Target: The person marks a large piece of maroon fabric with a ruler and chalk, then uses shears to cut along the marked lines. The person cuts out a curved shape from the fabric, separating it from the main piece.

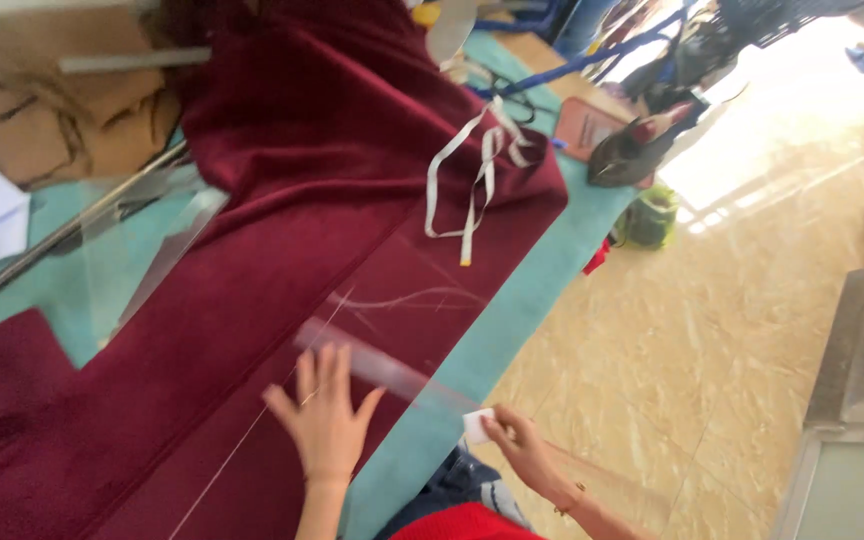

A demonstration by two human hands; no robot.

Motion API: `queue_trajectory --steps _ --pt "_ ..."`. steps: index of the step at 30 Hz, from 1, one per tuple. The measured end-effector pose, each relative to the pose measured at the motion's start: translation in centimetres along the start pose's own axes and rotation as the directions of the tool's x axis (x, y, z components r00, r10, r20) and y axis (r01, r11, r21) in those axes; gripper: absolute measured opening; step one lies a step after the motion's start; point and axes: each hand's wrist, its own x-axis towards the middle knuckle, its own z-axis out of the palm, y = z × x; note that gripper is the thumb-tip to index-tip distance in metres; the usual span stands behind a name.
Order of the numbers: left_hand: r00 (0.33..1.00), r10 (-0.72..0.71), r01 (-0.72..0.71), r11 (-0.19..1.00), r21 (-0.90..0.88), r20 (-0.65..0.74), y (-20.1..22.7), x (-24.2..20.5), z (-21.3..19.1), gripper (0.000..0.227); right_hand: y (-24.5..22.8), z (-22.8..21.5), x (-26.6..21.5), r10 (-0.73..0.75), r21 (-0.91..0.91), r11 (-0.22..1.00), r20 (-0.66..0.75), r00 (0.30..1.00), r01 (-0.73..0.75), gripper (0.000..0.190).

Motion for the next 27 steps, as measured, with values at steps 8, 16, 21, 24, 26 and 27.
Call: queue_trajectory --steps 8,16,21,24,26,27 --pt "0.903 -0.378 0.404 0.908 0.107 -0.202 -6.9 -12.7 -2.6 0.082 -13.7 3.9 9.8 -0.359 -0.258 0.768 0.585 0.727 0.586 0.022" --pt "0.593 -0.747 0.805 0.535 0.258 -0.3 -6.7 -21.0 -4.6 0.079 -18.3 16.3 13.3 -0.483 0.067 0.462 0.855 0.187 0.884 0.026" --pt "0.481 -0.793 0.875 0.409 0.258 -0.373 -7.8 -21.7 -3.9 0.073 -17.3 20.4 15.1 -0.54 0.091 0.497 0.811 0.225 0.863 0.005" --pt "0.469 -0.79 0.877 0.363 0.315 -0.395 -7.9 -20.8 -4.7 0.069 -18.1 20.3 15.5 -0.609 0.113 0.495 0.753 0.251 0.861 0.008" --pt "0.442 -0.799 0.89 0.336 0.308 -0.407 -8.3 -20.6 -4.5 0.068 -18.4 20.1 15.9 -0.645 0.086 0.458 0.717 0.264 0.885 0.008" --pt "0.442 -0.798 0.892 0.344 0.293 -0.409 -8.5 -20.3 -4.3 0.067 -18.5 19.7 16.2 -0.682 0.029 0.432 0.664 0.305 0.902 0.009"
